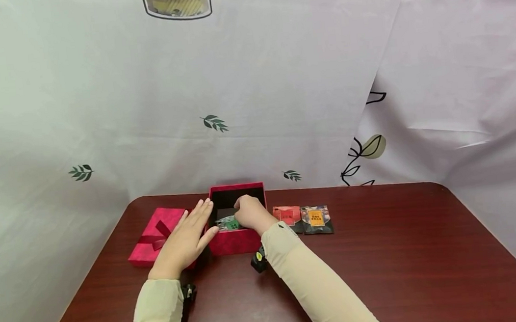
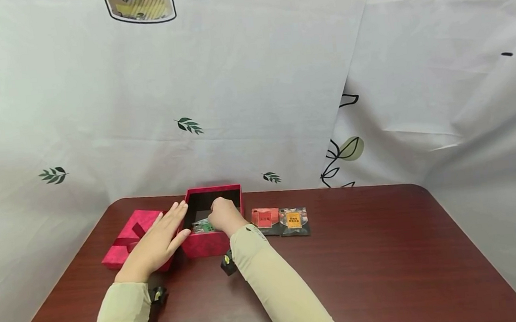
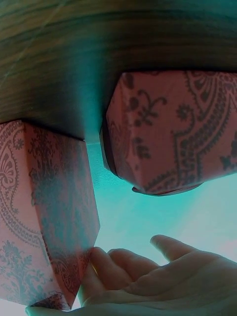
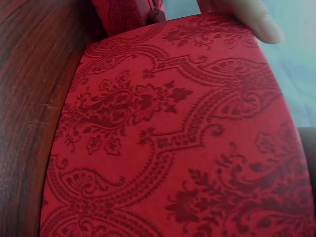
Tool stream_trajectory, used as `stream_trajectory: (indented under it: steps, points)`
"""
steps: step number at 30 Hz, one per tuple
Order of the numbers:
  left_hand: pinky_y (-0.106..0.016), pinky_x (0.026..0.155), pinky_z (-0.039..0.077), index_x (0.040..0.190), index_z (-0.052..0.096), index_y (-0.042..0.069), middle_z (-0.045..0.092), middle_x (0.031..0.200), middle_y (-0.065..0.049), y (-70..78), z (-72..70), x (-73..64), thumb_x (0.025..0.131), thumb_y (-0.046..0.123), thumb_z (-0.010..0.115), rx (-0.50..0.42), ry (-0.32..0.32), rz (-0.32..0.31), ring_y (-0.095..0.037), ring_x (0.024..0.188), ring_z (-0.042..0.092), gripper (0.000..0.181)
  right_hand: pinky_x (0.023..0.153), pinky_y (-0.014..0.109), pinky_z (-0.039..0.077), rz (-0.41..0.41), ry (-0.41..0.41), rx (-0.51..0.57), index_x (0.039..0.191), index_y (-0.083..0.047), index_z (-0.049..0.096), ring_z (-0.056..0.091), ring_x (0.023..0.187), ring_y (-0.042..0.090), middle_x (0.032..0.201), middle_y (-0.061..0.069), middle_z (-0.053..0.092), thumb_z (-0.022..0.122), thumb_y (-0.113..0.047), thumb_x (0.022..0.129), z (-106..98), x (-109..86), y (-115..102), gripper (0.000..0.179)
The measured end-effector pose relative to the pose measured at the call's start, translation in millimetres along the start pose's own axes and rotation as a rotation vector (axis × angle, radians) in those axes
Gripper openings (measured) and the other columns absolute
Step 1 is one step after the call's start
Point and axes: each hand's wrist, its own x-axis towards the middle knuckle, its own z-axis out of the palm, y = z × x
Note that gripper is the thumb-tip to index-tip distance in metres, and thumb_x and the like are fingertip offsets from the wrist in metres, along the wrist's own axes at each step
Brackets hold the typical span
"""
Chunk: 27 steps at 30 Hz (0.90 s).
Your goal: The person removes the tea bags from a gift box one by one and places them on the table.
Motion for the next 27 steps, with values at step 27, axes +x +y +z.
stream_trajectory:
  steps: [27]
  points:
    - [-0.061, 0.12, 0.02, 0.156, 0.036, 0.002, 0.032, 0.163, -0.015, 3.7, -1.5, -1.7, 0.103, 0.04, 0.056, -0.017, 0.018, 0.002, -0.037, 0.152, 0.025, 0.068, 0.056, 0.03, 0.041, 0.09, 0.06, -0.054, 0.078, -0.003, 0.06, 0.045, 0.06, 0.018, 0.071, 0.008, 0.054, 0.06, -0.003, 0.094, 4.7, -1.8, -1.8, 0.017]
